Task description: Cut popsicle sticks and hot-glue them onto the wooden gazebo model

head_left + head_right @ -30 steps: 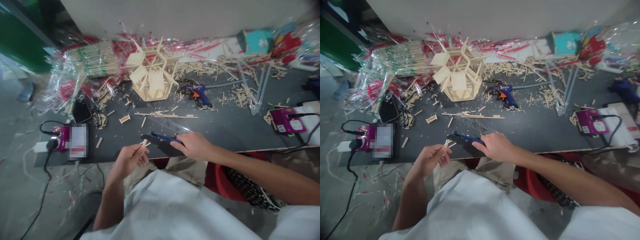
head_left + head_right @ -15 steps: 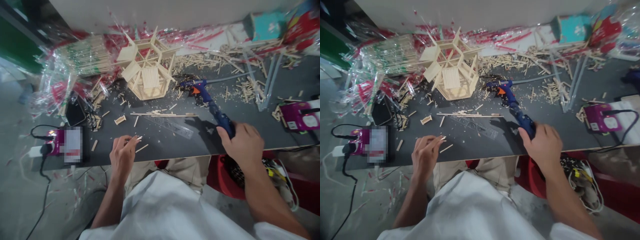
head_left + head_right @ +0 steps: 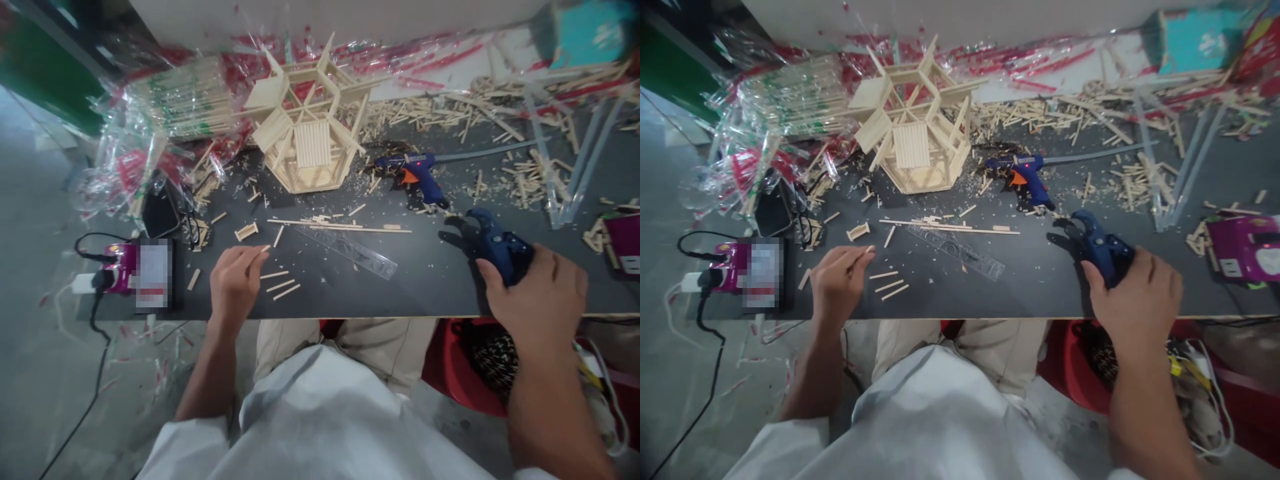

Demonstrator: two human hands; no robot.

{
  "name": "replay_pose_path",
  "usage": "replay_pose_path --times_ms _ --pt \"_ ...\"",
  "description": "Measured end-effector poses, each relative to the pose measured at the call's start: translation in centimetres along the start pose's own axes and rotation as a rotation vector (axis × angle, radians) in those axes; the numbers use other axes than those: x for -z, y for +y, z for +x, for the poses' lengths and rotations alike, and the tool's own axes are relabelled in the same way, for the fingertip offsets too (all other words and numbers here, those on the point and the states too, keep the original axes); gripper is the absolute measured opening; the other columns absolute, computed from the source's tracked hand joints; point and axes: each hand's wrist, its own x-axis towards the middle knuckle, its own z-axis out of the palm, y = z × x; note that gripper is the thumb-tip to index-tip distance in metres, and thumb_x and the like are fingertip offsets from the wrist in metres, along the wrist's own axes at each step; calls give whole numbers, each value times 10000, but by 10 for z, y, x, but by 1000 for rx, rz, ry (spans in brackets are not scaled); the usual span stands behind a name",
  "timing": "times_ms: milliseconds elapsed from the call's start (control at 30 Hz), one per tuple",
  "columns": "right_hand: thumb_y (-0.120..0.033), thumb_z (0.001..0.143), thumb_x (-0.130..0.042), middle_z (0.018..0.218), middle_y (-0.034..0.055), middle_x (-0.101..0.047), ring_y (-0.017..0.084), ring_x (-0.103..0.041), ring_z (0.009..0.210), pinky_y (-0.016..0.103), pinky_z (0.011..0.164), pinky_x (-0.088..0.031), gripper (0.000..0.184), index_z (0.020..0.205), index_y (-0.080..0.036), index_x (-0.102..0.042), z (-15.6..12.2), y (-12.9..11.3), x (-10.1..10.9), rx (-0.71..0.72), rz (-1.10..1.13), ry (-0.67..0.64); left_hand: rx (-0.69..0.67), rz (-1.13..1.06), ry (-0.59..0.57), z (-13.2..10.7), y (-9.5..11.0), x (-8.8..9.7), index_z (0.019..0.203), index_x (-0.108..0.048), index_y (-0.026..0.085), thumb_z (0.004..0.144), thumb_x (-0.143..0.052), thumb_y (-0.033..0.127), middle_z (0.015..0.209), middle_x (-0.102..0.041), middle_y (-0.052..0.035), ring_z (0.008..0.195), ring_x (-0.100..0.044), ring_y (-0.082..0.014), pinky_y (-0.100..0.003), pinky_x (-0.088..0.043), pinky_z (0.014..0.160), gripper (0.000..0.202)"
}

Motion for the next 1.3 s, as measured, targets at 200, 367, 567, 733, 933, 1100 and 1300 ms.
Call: replay_pose_path --times_ms 200,367,567,733,933,1100,1300 --pt "-717 901 -347 1275 345 -629 493 -582 1243 599 1049 -473 927 1426 22 -541 0 -4 11 48 -31 -31 53 243 -281 43 26 -8 977 -795 169 1036 -520 313 915 -744 -99 885 -699 -251 -322 -490 742 317" --pt "-654 902 -433 1352 344 -600 480 -556 1310 614 1090 -454 874 1463 11 -509 0 -7 12 36 -13 -37 139 437 -367 53 35 -2 1020 -757 160 1050 -439 329 1043 -739 -125 905 -702 -296 -337 -463 699 361" --pt "-490 881 -589 1377 286 -613 433 -539 1347 621 1134 -422 627 1362 -89 -607 7 -24 18 22 88 22 104 540 -405 57 31 -1 1108 -701 129 1038 -329 276 1119 -717 -179 976 -708 -340 -368 -499 723 406" --pt "-418 962 -535 1206 172 -701 315 -630 1182 501 1093 -472 373 1181 -161 -693 12 -88 40 193 372 67 79 540 -403 71 28 -1 1097 -726 134 1029 -358 291 1124 -728 -197 992 -713 -366 -417 -530 775 405" --pt "-340 1030 -442 1197 155 -709 318 -636 1187 520 1077 -476 337 1165 -231 -731 38 -167 72 414 571 -186 21 409 -367 76 24 -2 972 -776 159 1011 -473 377 1011 -763 -172 912 -722 -345 -395 -511 731 375" --pt "-359 1046 -461 1135 146 -730 304 -662 1083 442 948 -512 346 1147 -179 -740 84 -213 70 847 676 -371 -32 308 -414 85 23 0 905 -794 191 958 -570 385 915 -787 -137 839 -722 -305 -352 -477 687 301" --pt "-320 1016 -516 1010 135 -743 246 -662 893 363 821 -468 292 1091 -149 -740 111 -211 34 723 748 -414 -76 190 -554 97 18 4 789 -757 197 933 -592 363 825 -771 -103 825 -706 -277 -330 -458 694 274"
